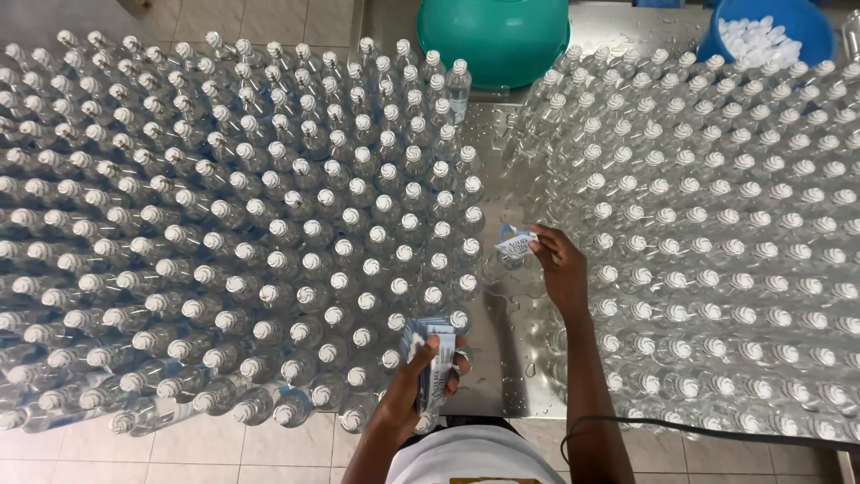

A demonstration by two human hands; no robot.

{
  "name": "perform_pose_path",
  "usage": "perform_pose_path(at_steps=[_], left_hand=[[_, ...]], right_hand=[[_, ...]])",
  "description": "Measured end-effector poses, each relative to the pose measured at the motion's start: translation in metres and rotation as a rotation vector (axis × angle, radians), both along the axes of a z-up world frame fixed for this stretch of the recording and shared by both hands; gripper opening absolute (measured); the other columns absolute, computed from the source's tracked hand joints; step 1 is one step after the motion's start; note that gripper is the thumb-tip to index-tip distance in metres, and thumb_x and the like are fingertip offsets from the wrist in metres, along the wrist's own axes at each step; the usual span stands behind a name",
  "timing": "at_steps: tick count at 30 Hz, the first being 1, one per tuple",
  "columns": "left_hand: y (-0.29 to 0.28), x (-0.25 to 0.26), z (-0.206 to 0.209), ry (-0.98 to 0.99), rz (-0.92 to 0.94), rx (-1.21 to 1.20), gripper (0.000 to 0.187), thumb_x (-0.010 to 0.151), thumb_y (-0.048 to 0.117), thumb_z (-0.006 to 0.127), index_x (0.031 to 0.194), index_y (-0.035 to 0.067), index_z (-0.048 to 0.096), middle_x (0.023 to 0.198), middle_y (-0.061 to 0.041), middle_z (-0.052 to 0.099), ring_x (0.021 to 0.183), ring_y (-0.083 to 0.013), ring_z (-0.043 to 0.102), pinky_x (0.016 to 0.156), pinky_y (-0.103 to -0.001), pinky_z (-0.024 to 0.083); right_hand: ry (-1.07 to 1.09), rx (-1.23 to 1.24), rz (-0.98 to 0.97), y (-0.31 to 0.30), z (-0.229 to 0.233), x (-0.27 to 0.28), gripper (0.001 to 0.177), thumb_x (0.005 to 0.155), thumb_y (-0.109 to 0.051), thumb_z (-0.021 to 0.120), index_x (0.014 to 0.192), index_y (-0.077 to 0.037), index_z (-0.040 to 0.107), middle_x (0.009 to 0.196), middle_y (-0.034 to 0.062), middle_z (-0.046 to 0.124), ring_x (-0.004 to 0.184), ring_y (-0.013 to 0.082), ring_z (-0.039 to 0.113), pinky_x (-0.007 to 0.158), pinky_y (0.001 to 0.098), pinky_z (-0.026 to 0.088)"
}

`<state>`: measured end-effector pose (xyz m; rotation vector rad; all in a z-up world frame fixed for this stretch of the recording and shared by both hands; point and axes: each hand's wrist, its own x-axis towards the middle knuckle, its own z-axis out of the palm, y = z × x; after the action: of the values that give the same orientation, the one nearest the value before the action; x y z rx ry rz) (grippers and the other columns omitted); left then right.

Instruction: The person stands between two large groups of clear plastic bottles on a tiled floor. They repeatedly pick up a bottle from the right group, apply a small rectangular sticker to its side, and place it back into the group.

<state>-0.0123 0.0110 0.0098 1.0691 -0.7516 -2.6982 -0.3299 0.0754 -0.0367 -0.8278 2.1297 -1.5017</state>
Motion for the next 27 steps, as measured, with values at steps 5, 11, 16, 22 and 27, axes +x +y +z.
perform_pose_path(at_steps=[5, 11, 16, 22, 27], left_hand=[[0.002, 0.008, -0.007, 0.018, 0.02, 0.011, 0.066, 0.102, 0.052, 0.056, 0.142, 0.002, 0.068, 0.102, -0.012, 0.076, 0.07, -0.0167, 0.062, 0.065, -0.03, 0.049], [0.004, 0.006, -0.008, -0.002, 0.034, 0.051, 0.064, 0.103, 0.051, 0.057, 0.142, 0.002, 0.069, 0.099, -0.012, 0.074, 0.069, -0.0167, 0.061, 0.063, -0.029, 0.048], [0.007, 0.002, -0.009, -0.002, 0.029, 0.015, 0.06, 0.102, 0.051, 0.058, 0.136, 0.002, 0.072, 0.099, -0.012, 0.075, 0.069, -0.0159, 0.061, 0.063, -0.028, 0.049], [0.007, 0.007, -0.012, 0.007, 0.041, 0.013, 0.065, 0.103, 0.051, 0.055, 0.14, 0.001, 0.071, 0.101, -0.013, 0.076, 0.068, -0.0163, 0.062, 0.063, -0.029, 0.05], [0.006, 0.012, -0.02, -0.019, 0.066, 0.017, 0.065, 0.104, 0.051, 0.054, 0.142, 0.0, 0.07, 0.103, -0.013, 0.076, 0.07, -0.0173, 0.062, 0.066, -0.031, 0.05]], right_hand=[[0.035, 0.16, -0.002, 0.013, -0.025, 0.002, 0.037, 0.108, -0.027, 0.064, 0.144, -0.018, 0.07, 0.138, 0.0125, 0.077, 0.135, 0.0282, 0.071, 0.108, 0.0444, 0.056], [0.107, -0.141, 0.116, 0.013, -0.063, 0.027, 0.059, 0.098, -0.025, 0.077, 0.149, -0.005, 0.053, 0.16, 0.0186, 0.059, 0.149, 0.0357, 0.057, 0.125, 0.0457, 0.049], [0.066, -0.129, -0.106, -0.002, -0.078, 0.032, 0.088, 0.082, -0.025, 0.093, 0.153, -0.009, 0.045, 0.146, 0.0111, 0.07, 0.143, 0.0268, 0.063, 0.123, 0.0462, 0.046], [0.025, 0.025, -0.096, 0.002, -0.067, 0.032, 0.101, 0.086, -0.031, 0.088, 0.169, -0.015, 0.032, 0.155, 0.005, 0.066, 0.15, 0.0344, 0.055, 0.124, 0.0546, 0.041], [-0.089, 0.081, -0.154, -0.006, -0.099, 0.031, 0.112, 0.077, -0.031, 0.094, 0.17, -0.02, 0.033, 0.162, 0.0198, 0.056, 0.15, 0.0367, 0.055, 0.119, 0.0519, 0.046]])
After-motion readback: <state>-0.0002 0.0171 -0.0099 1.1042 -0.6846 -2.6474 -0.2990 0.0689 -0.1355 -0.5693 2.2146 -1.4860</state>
